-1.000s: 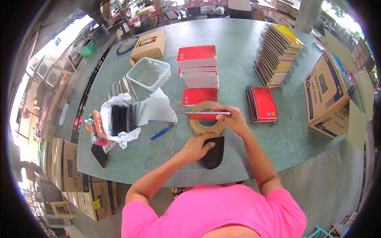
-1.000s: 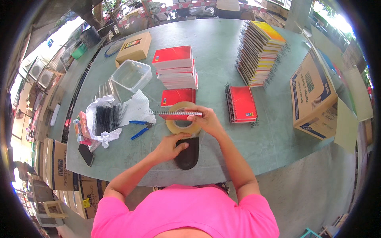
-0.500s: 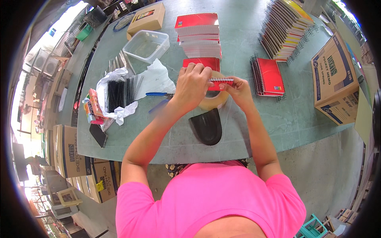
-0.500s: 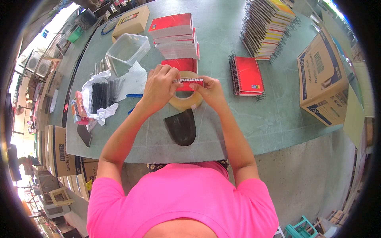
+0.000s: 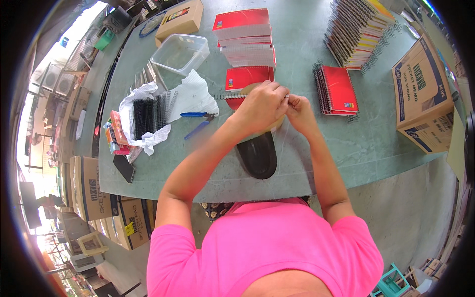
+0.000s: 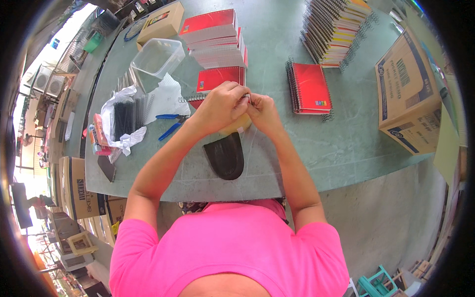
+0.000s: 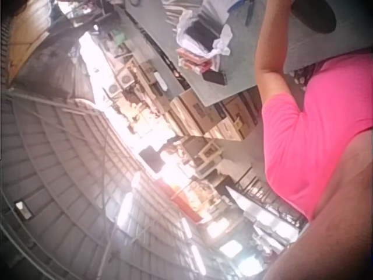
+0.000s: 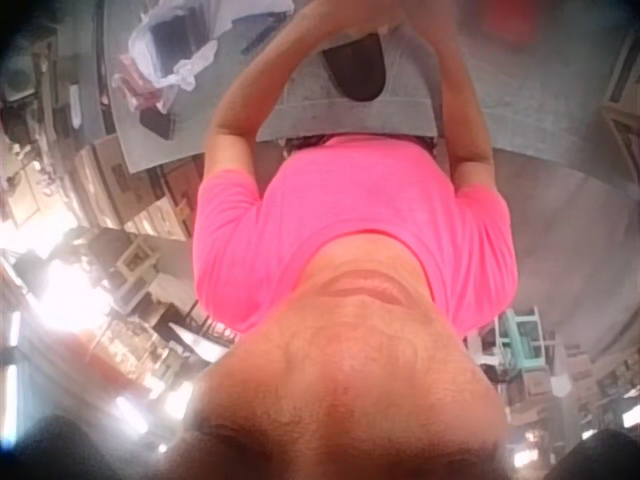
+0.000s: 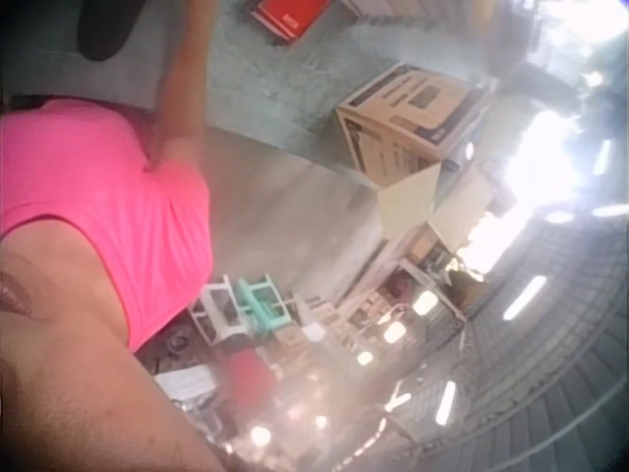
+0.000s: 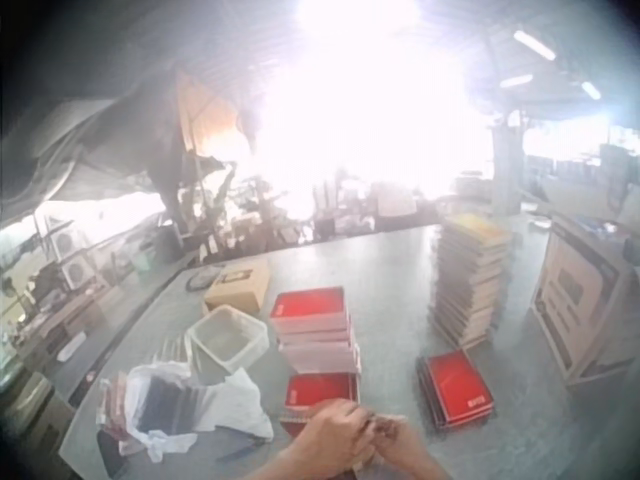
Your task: The person inserts spiral wire coils into the pre-punched holes of small notebooks and uses a manual guide to assist the threading process.
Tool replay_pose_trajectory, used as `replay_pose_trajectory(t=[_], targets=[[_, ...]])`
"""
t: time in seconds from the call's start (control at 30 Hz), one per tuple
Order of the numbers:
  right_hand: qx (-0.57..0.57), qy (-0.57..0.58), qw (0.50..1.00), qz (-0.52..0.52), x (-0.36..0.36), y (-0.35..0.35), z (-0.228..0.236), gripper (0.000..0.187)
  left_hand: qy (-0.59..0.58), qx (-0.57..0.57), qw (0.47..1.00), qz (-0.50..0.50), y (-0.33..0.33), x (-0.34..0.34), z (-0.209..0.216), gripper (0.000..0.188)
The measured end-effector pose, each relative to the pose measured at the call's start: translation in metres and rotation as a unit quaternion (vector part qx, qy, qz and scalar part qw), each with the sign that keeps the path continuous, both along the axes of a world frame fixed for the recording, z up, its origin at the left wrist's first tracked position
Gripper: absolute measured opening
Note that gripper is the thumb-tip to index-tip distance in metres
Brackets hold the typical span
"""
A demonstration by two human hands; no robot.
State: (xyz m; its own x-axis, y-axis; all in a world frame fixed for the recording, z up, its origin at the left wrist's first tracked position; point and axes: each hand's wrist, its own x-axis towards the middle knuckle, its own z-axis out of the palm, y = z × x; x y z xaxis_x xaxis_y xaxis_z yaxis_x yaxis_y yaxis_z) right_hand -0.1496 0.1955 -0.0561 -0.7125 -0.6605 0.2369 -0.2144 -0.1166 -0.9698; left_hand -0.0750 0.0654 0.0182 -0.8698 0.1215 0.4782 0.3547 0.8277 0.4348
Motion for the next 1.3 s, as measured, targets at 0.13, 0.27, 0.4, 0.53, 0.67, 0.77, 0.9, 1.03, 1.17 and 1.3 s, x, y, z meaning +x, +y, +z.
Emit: replay_pose_trajectory(t=[0.13, 0.27, 0.4, 0.53, 0.67, 0.77, 0.9, 1.03, 1.17, 1.3], targets=[[0.056, 0.028, 0.997, -0.042, 0.005, 0.002, -0.006, 0.015, -0.027, 0.038, 0.999, -0.008, 0.0, -0.001, 0.0, 0.014], [0.153, 0.092, 0.981, -0.079, 0.015, 0.002, 0.014, 0.012, -0.083, 0.012, 0.995, 0.047, 0.006, 0.001, 0.011, 0.015], [-0.03, 0.231, 0.965, -0.118, 0.006, -0.002, 0.004, 0.018, -0.04, -0.064, 0.994, 0.075, -0.005, 0.008, 0.024, 0.02], [0.126, 0.021, 0.966, -0.223, -0.006, 0.018, 0.038, 0.044, -0.168, -0.01, 0.971, 0.171, -0.034, 0.021, 0.024, 0.03], [-0.065, -0.175, 0.981, -0.051, 0.016, 0.009, 0.051, 0.043, -0.118, 0.101, 0.988, 0.014, 0.017, 0.024, 0.015, 0.035], [-0.074, -0.098, 0.988, -0.089, -0.013, 0.034, 0.064, 0.037, -0.01, 0.096, 0.993, -0.06, 0.027, 0.018, 0.027, 0.034], [-0.053, -0.104, 0.983, -0.145, -0.05, 0.076, 0.098, 0.035, 0.011, 0.103, 0.994, -0.021, 0.008, 0.019, 0.027, 0.032], [0.251, 0.2, 0.896, -0.307, -0.102, 0.121, 0.027, 0.04, -0.051, 0.139, 0.989, -0.015, -0.01, 0.023, 0.013, 0.027], [0.307, 0.156, 0.878, -0.333, -0.116, 0.129, 0.018, 0.04, -0.098, 0.152, 0.983, 0.032, -0.025, 0.028, -0.004, 0.026], [0.335, 0.182, 0.874, -0.302, -0.116, 0.113, 0.022, 0.04, -0.103, 0.225, 0.969, 0.024, -0.032, 0.032, 0.002, 0.021]])
